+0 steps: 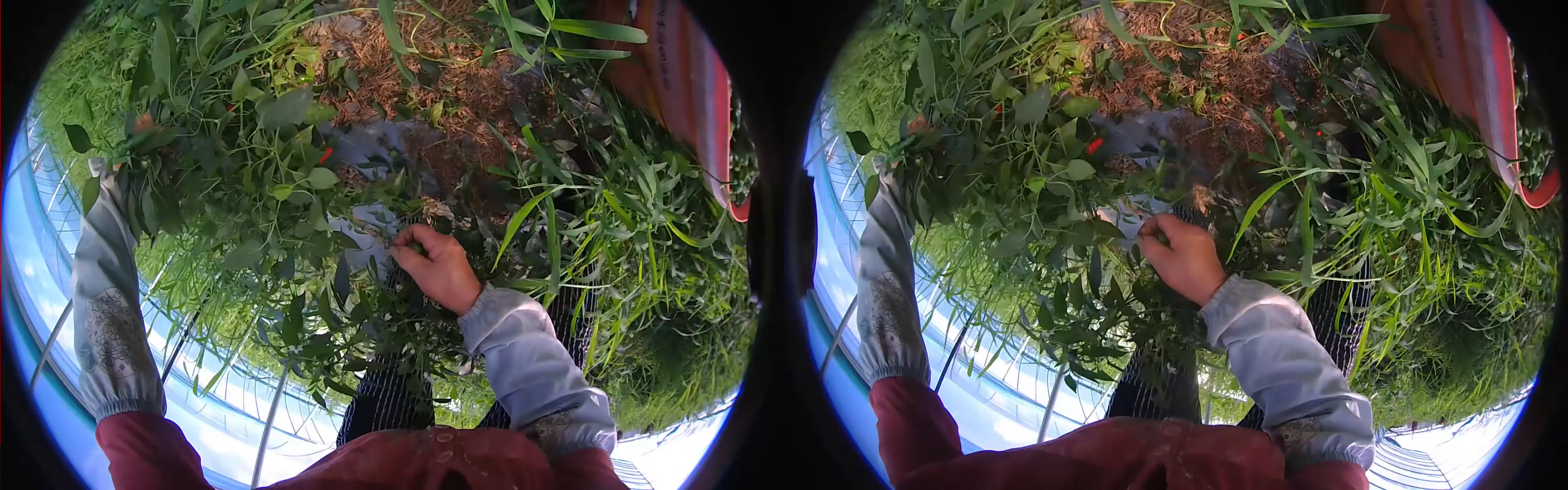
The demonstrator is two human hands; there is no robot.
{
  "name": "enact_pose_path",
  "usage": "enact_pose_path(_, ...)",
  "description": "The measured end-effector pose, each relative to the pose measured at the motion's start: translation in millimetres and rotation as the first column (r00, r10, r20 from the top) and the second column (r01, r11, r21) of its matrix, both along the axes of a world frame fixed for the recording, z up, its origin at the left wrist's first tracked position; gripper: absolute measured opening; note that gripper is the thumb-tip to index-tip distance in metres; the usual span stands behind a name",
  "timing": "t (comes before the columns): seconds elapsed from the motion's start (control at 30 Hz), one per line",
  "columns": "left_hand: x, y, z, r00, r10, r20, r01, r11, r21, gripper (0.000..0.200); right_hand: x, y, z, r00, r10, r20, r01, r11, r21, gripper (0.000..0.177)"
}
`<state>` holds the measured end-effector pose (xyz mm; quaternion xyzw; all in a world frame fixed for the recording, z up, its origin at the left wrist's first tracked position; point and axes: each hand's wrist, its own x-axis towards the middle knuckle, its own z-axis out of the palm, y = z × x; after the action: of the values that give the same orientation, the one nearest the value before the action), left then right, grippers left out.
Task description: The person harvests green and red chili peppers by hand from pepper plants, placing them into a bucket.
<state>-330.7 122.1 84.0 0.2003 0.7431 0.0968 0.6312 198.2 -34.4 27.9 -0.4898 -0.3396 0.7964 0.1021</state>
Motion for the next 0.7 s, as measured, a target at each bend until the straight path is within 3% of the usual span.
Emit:
enact_pose_path(0.27,-17,6,2,0.997,0.017,0.069,-0.018,1.0,0.02,0.037,4,17,8,0.999,0.007,-0.034,-0.005,0.999,0.031,0.015)
enact_pose_path(0.33,-22,17,12,0.991,-0.006,0.131,0.008,1.0,-0.014,0.038,0,19,11,0.998,0.052,-0.046,-0.052,0.999,-0.002,0.015)
enact_pose_path(0.37,-23,32,26,0.98,-0.007,0.197,0.038,0.988,-0.152,0.038,-2,18,13,0.997,0.043,-0.059,-0.043,0.999,0.002,0.016)
enact_pose_path(0.4,1,36,33,0.995,-0.079,0.056,0.085,0.99,-0.112,0.037,-6,19,15,0.997,0.032,-0.069,-0.031,0.999,0.008,0.016)
enact_pose_path(0.5,-24,49,22,0.965,-0.154,0.213,0.181,0.977,-0.111,0.038,-10,24,21,0.995,0.021,-0.1,-0.02,1.0,0.014,0.016)
enact_pose_path(0.53,-22,48,25,0.989,-0.136,0.06,0.144,0.977,-0.156,0.038,-9,27,24,0.994,0.02,-0.11,-0.019,1.0,0.012,0.016)
enact_pose_path(0.63,7,51,29,0.95,-0.299,0.092,0.307,0.946,-0.101,0.04,-6,43,35,0.992,-0.026,-0.125,0.026,1.0,-0.007,0.018)
enact_pose_path(0.7,34,49,33,0.967,-0.252,0.027,0.253,0.958,-0.139,0.039,-1,65,47,0.991,-0.006,-0.133,0.004,1.0,-0.014,0.018)
